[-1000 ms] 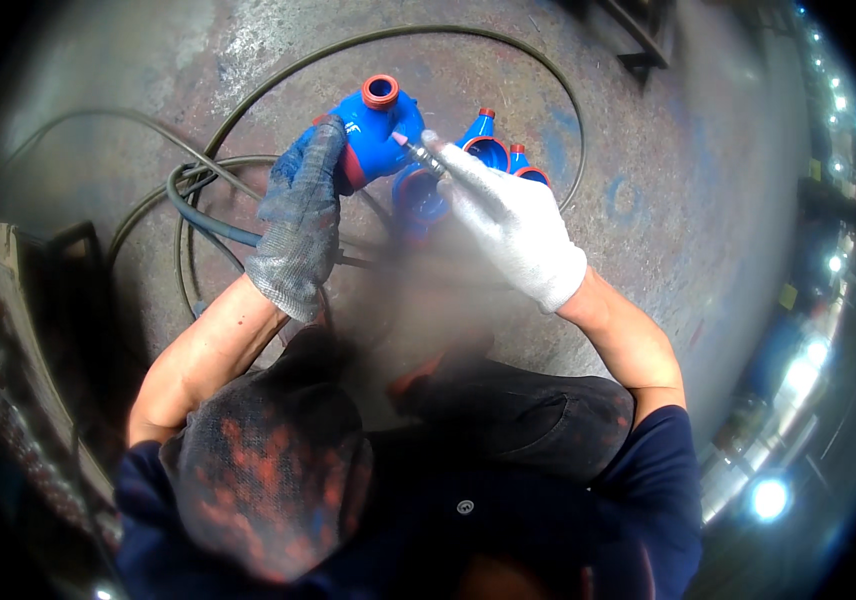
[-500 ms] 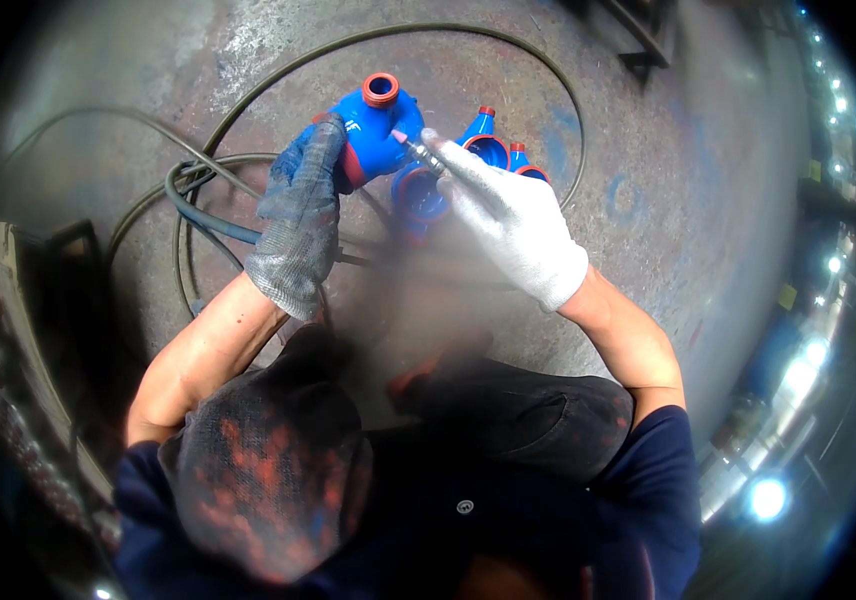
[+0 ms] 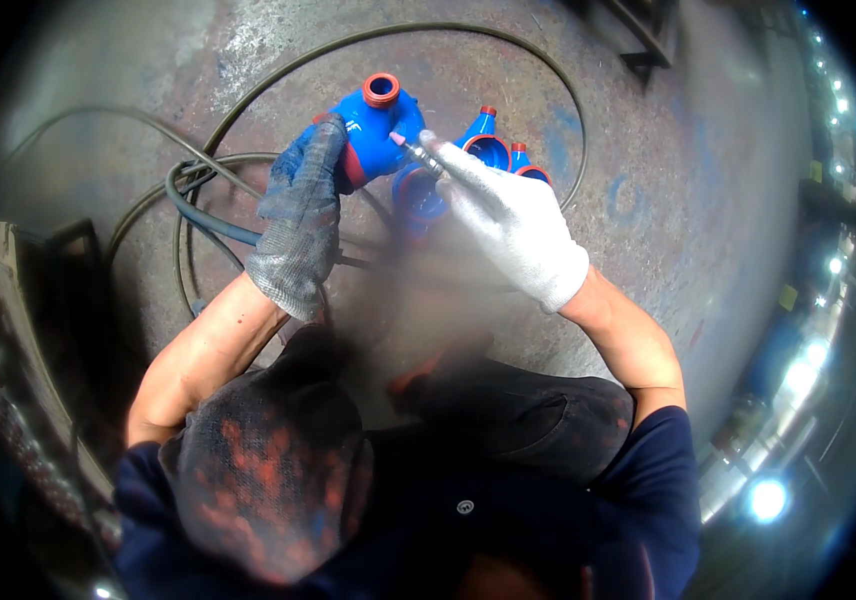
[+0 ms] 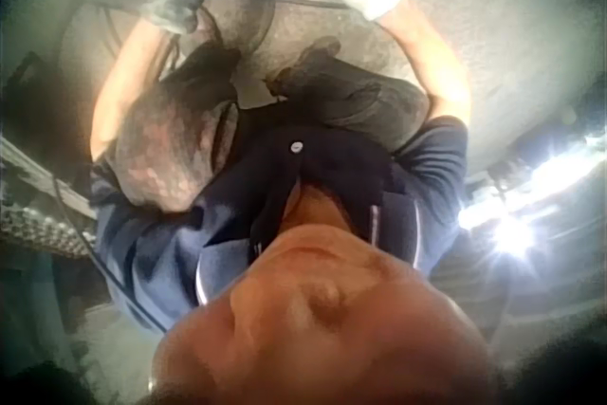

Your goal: The person uses a file to smooth the edges of blue metal parts, then carries them to another station and uses a handheld power grinder to further finish the interior of one part.

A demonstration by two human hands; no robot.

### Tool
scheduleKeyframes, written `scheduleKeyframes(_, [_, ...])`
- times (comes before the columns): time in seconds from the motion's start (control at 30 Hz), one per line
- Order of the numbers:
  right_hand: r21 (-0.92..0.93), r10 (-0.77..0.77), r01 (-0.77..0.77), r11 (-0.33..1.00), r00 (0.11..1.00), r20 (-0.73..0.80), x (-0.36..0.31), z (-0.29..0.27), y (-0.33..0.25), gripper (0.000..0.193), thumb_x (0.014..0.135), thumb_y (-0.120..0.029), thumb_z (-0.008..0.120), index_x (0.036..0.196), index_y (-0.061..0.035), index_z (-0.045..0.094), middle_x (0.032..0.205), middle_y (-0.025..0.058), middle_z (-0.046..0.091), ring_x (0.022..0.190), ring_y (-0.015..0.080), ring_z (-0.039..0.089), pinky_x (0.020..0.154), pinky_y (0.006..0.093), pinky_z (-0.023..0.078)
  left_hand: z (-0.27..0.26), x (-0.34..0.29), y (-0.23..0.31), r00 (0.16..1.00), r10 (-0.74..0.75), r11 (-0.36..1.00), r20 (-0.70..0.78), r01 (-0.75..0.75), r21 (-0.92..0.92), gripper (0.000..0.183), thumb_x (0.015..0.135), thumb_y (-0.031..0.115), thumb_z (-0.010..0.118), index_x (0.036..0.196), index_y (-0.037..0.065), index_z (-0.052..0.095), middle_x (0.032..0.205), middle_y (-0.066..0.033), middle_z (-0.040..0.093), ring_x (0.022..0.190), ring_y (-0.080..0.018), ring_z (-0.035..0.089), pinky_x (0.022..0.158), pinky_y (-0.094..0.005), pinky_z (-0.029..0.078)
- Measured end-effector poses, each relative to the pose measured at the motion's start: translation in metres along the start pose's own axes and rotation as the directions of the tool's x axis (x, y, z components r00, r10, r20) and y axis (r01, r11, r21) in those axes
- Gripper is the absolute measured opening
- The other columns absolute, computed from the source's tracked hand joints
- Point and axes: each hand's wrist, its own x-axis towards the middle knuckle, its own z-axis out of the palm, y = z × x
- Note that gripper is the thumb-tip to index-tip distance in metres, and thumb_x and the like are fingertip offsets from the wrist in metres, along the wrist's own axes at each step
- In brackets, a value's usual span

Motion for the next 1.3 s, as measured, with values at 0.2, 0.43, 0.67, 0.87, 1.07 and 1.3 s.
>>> scheduleKeyframes(0.2, [0.021,0.013,-0.013,1.000,1.000,-0.005,0.000,-0.001,-0.001,0.045,0.094,-0.015,0.064,0.138,-0.0147,0.058,0.080,0.0144,0.068,0.068,0.0270,0.068,0.061,0.0354,0.053,0.000,-0.001,-0.001,0.987,0.156,0.987,0.036,-0.157,0.040,0.049,0.085,-0.007,0.062,0.133,0.001,0.052,0.123,-0.0222,0.062,0.111,-0.0396,0.063,0.096,-0.0441,0.052])
scheduleKeyframes(0.43, [-0.002,-0.004,0.004,1.000,1.000,0.000,0.000,0.000,0.001,0.045,0.093,-0.014,0.064,0.138,-0.0141,0.058,0.079,0.0144,0.067,0.068,0.0265,0.067,0.062,0.0356,0.052,-0.001,-0.002,-0.007,0.978,0.202,0.978,0.051,-0.204,0.041,0.050,0.085,-0.007,0.062,0.133,0.001,0.052,0.122,-0.0220,0.062,0.111,-0.0394,0.063,0.094,-0.0436,0.053])
scheduleKeyframes(0.67, [-0.055,0.008,-0.006,0.998,0.999,0.037,0.001,-0.001,-0.001,0.043,0.093,-0.016,0.064,0.136,-0.0134,0.059,0.083,0.0147,0.069,0.071,0.0271,0.068,0.062,0.0351,0.053,-0.001,-0.001,-0.005,0.981,0.182,0.982,0.065,-0.185,0.037,0.050,0.085,-0.006,0.062,0.134,0.001,0.052,0.124,-0.0225,0.062,0.111,-0.0398,0.063,0.095,-0.0437,0.052])
scheduleKeyframes(0.87, [-0.034,0.014,-0.013,0.999,0.999,0.029,0.001,-0.001,-0.002,0.043,0.093,-0.017,0.064,0.136,-0.0137,0.059,0.083,0.0143,0.069,0.071,0.0280,0.068,0.062,0.0354,0.053,-0.003,-0.002,-0.001,0.985,0.160,0.980,0.064,-0.166,0.109,0.050,0.085,-0.007,0.062,0.133,0.001,0.052,0.124,-0.0229,0.062,0.111,-0.0402,0.063,0.095,-0.0444,0.052])
scheduleKeyframes(1.07, [-0.037,0.015,-0.014,0.999,1.000,0.018,0.002,-0.005,-0.004,0.045,0.093,-0.015,0.064,0.137,-0.0133,0.058,0.088,0.0143,0.070,0.074,0.0270,0.070,0.065,0.0353,0.054,-0.001,-0.001,0.002,0.986,0.154,0.986,0.069,-0.158,0.060,0.050,0.085,-0.006,0.062,0.133,0.001,0.052,0.123,-0.0230,0.062,0.111,-0.0404,0.063,0.096,-0.0446,0.052])
scheduleKeyframes(1.3, [-0.014,-0.015,0.015,1.000,1.000,-0.005,0.000,0.001,0.001,0.046,0.093,-0.017,0.064,0.139,-0.0163,0.057,0.074,0.0122,0.064,0.065,0.0264,0.065,0.060,0.0367,0.051,-0.004,-0.001,-0.002,0.978,0.190,0.977,0.090,-0.198,0.085,0.049,0.085,-0.006,0.061,0.133,0.000,0.052,0.124,-0.0230,0.062,0.112,-0.0404,0.062,0.096,-0.0441,0.052])
